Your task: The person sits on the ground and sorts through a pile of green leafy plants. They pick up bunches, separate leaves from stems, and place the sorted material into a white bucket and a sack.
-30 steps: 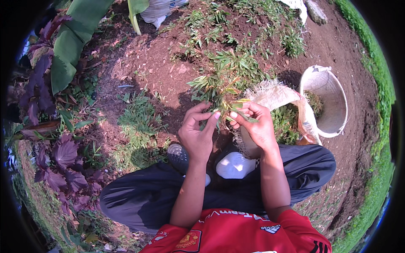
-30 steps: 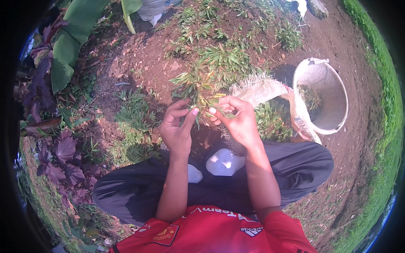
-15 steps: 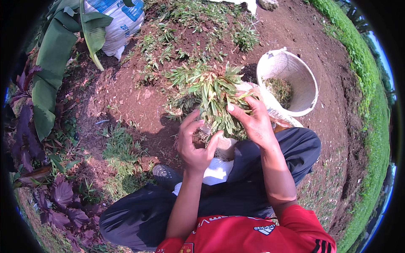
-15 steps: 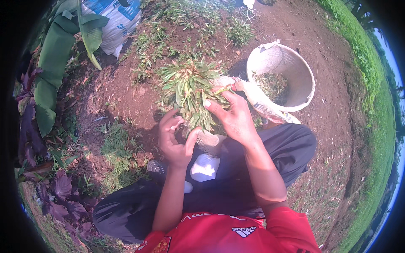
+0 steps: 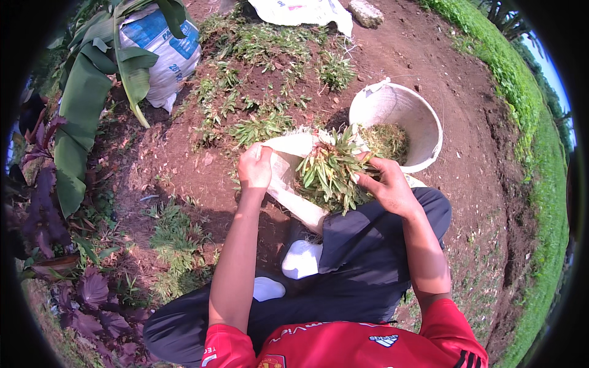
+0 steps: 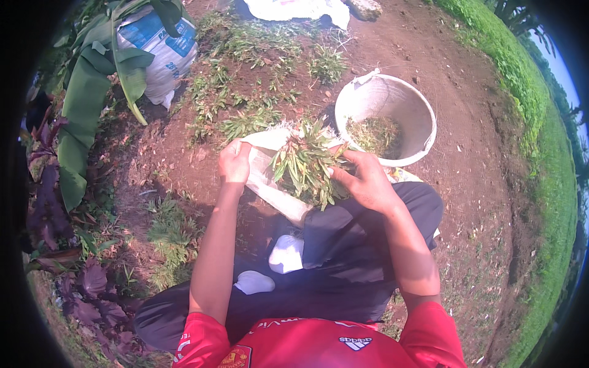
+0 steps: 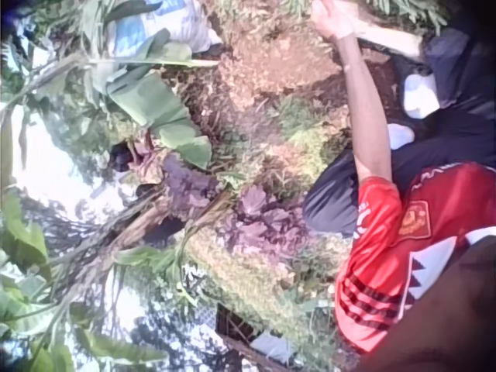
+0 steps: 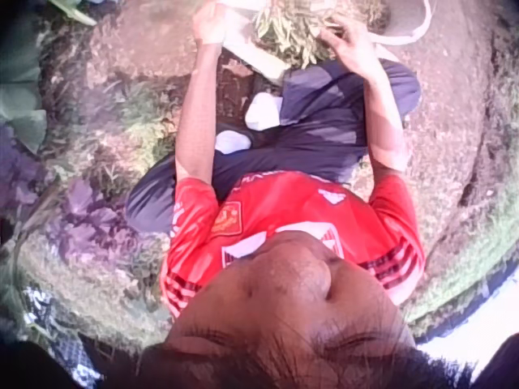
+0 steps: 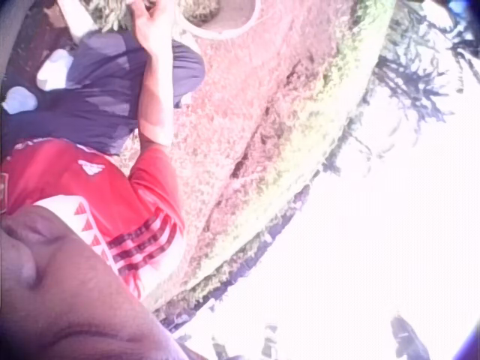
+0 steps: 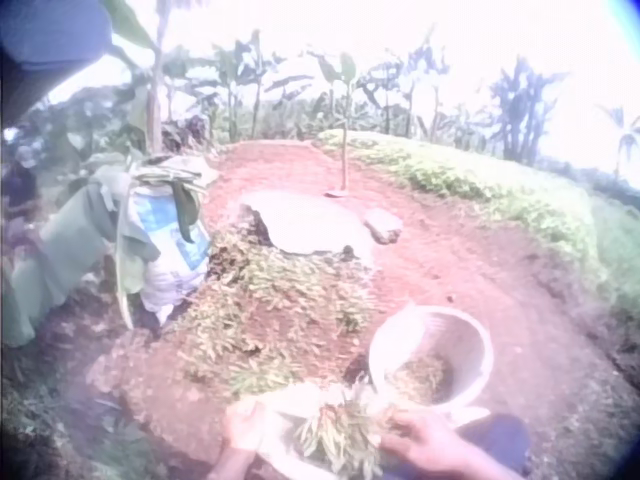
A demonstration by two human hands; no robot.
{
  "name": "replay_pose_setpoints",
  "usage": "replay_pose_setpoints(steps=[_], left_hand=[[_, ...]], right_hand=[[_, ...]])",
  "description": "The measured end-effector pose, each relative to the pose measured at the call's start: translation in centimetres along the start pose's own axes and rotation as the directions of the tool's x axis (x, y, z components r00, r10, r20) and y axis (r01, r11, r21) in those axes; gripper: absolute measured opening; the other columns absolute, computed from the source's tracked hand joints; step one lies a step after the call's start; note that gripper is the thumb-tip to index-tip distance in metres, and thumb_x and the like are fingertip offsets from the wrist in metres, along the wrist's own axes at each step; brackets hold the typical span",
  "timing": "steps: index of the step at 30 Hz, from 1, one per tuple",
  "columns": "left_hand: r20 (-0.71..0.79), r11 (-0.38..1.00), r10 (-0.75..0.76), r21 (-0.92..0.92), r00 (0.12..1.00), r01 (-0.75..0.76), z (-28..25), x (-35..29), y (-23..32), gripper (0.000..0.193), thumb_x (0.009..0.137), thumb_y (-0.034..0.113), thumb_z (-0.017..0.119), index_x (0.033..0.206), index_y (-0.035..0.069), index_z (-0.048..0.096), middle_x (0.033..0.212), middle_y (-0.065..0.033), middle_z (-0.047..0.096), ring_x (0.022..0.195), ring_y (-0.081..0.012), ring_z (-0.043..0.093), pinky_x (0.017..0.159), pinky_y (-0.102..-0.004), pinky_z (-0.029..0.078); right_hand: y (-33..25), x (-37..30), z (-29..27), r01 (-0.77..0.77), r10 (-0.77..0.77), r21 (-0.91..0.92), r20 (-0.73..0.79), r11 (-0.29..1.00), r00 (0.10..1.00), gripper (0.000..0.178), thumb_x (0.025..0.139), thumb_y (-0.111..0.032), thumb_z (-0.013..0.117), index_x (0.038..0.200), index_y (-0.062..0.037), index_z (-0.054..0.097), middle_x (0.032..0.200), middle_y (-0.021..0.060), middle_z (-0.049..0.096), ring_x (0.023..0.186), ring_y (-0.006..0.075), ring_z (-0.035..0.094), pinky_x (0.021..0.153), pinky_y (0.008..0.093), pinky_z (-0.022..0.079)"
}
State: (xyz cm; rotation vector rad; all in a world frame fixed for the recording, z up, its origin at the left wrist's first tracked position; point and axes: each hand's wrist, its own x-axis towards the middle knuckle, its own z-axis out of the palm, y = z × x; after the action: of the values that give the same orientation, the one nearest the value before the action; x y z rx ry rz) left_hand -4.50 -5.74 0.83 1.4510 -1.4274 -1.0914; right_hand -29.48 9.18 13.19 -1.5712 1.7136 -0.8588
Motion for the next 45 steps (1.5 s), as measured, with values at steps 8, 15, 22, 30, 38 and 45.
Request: replay_pose_setpoints(steps=[8, 15, 22, 30, 38, 45], left_hand=[[0.092, 0.823, -0.029, -0.562, 0.995, 0.076, 1.8, -1.4, -0.4, 0.025, 0.103, 0.02, 0.062, 0.102, -0.004, 0.071, 0.084, -0.0036, 0.071, 0.075, -0.0127, 0.061, 0.071, -0.0292, 0.049], [0.163, 0.982, -0.136, -0.11, 0.977, 0.155, 0.5, -0.2, 0.6, 0.042, 0.1, 0.033, 0.066, 0.074, 0.0, 0.066, 0.065, 0.0025, 0.056, 0.062, -0.008, 0.045, 0.057, -0.0333, 0.036], [0.319, 0.973, 0.137, -0.219, 0.938, -0.067, 3.8, -4.7, 2.0, 0.04, 0.103, 0.038, 0.062, 0.105, 0.001, 0.074, 0.071, -0.01, 0.068, 0.066, -0.0157, 0.064, 0.063, -0.0349, 0.049], [0.437, 0.997, 0.025, -0.079, 0.899, 0.011, 3.5, -6.9, -0.4, 0.035, 0.098, 0.038, 0.068, 0.114, 0.008, 0.073, 0.078, -0.0149, 0.072, 0.073, -0.0287, 0.073, 0.069, -0.0412, 0.054], [0.643, 0.9, 0.144, -0.401, 0.752, 0.171, 0.4, -6.1, -3.4, 0.042, 0.099, 0.035, 0.071, 0.122, 0.0, 0.068, 0.097, -0.0053, 0.074, 0.085, -0.0131, 0.067, 0.078, -0.0312, 0.053], [0.492, 0.79, -0.119, -0.479, 0.862, 0.383, -4.0, -4.2, -6.4, 0.046, 0.107, 0.029, 0.058, 0.145, 0.003, 0.056, 0.118, -0.0085, 0.072, 0.098, -0.0126, 0.064, 0.085, -0.0286, 0.051]], right_hand=[[4.7, 2.2, 5.0, 0.034, -0.008, -0.373, 0.073, 0.927, 0.997, 0.029, 0.094, -0.018, 0.07, 0.115, 0.0025, 0.07, 0.108, 0.0264, 0.07, 0.104, 0.0469, 0.065, 0.092, 0.0514, 0.052], [5.9, 3.9, 7.0, 0.131, -0.073, -0.394, 0.16, 0.91, 0.984, 0.025, 0.092, -0.017, 0.072, 0.112, 0.0001, 0.07, 0.109, 0.0228, 0.071, 0.099, 0.0445, 0.068, 0.087, 0.0476, 0.055], [2.7, 5.7, 6.7, -0.037, 0.141, -0.81, 0.057, 0.586, 0.988, 0.032, 0.089, -0.026, 0.075, 0.107, 0.0003, 0.066, 0.106, 0.0204, 0.072, 0.09, 0.0411, 0.072, 0.079, 0.0492, 0.059], [-3.6, 7.8, 5.7, 0.058, 0.019, -0.743, 0.095, 0.667, 0.995, 0.023, 0.086, -0.021, 0.077, 0.096, -0.0028, 0.068, 0.084, 0.0156, 0.073, 0.081, 0.0355, 0.073, 0.074, 0.0459, 0.057], [0.9, 20.6, 15.1, 0.471, -0.432, -0.519, 0.203, 0.713, 0.879, 0.034, 0.09, -0.007, 0.065, 0.123, -0.0085, 0.067, 0.117, 0.016, 0.071, 0.107, 0.039, 0.069, 0.095, 0.0476, 0.055], [5.3, 24.3, 20.6, 0.322, -0.191, -0.721, 0.26, 0.613, 0.946, 0.067, 0.091, -0.027, 0.074, 0.149, -0.0058, 0.048, 0.143, 0.0191, 0.054, 0.133, 0.0377, 0.052, 0.117, 0.0474, 0.04]])
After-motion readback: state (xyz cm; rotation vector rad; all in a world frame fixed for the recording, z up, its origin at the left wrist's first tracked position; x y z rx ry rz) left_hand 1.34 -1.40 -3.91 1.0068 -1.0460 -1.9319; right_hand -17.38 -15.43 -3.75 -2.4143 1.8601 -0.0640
